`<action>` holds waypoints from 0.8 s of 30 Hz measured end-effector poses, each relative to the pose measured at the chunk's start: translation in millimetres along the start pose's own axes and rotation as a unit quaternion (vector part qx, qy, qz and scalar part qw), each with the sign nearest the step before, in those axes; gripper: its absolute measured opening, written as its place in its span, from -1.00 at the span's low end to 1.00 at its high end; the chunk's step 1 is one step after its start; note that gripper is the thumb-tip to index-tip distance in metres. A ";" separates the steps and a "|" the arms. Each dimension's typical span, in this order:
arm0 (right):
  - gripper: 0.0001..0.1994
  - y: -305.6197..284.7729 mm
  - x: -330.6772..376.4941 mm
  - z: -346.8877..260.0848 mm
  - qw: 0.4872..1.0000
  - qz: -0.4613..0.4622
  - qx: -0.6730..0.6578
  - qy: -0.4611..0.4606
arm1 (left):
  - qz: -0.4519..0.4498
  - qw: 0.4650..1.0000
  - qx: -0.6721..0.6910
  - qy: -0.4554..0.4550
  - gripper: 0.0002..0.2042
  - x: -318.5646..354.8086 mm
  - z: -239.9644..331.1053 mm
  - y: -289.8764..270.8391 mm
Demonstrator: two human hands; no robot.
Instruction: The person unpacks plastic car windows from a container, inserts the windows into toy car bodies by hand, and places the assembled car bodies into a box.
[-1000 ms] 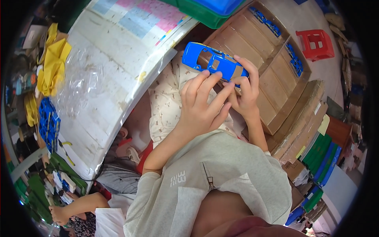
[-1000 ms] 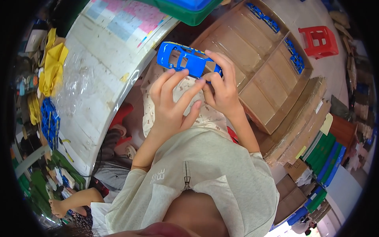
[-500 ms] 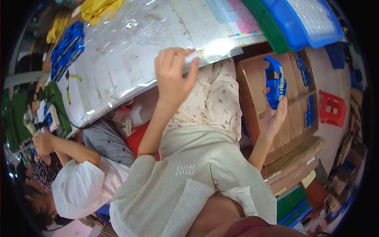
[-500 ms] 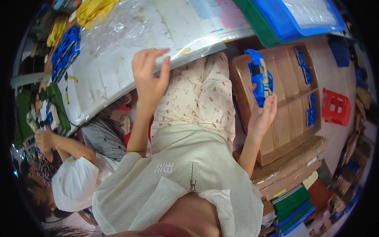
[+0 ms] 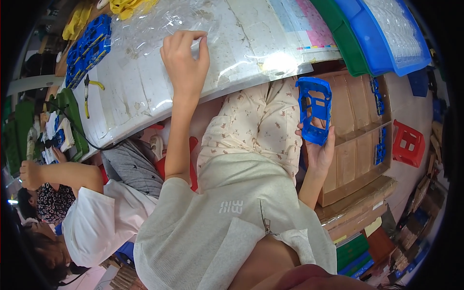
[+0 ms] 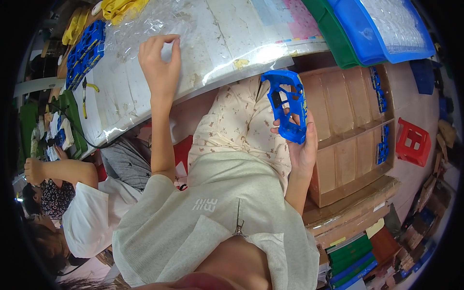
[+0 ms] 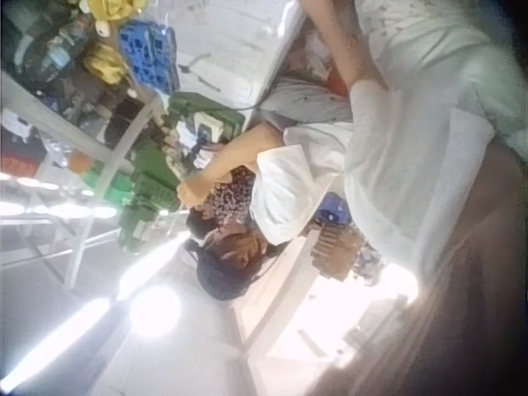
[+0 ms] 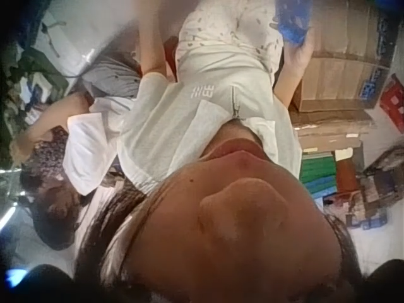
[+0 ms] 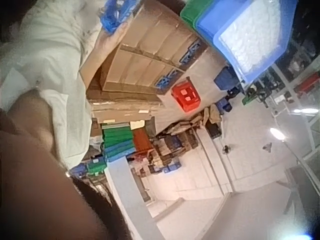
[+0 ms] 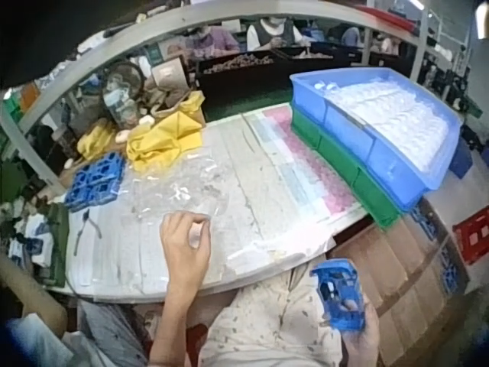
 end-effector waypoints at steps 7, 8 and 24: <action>-0.44 21.7 -8.0 2.7 0.998 -0.054 -0.041 -0.003 | 0.052 0.822 0.528 -0.206 -0.85 4.9 -9.4 13.7; -0.44 22.9 -8.3 3.1 0.998 -0.052 -0.041 -0.003 | 0.036 0.777 0.580 -0.241 -0.82 7.1 -8.8 16.3; -0.42 23.4 -8.0 1.9 0.998 -0.057 -0.030 -0.007 | -0.073 0.962 0.182 0.188 -0.85 12.4 42.2 23.2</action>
Point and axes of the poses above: each hand's wrist, its own x-axis away from the middle knuckle, its own y-axis out of the palm, z = x × y, the point moved 4 cm from there along -x, towards the middle knuckle, and after that the axes turned 6 degrees about -z, right-handed, at the moved point
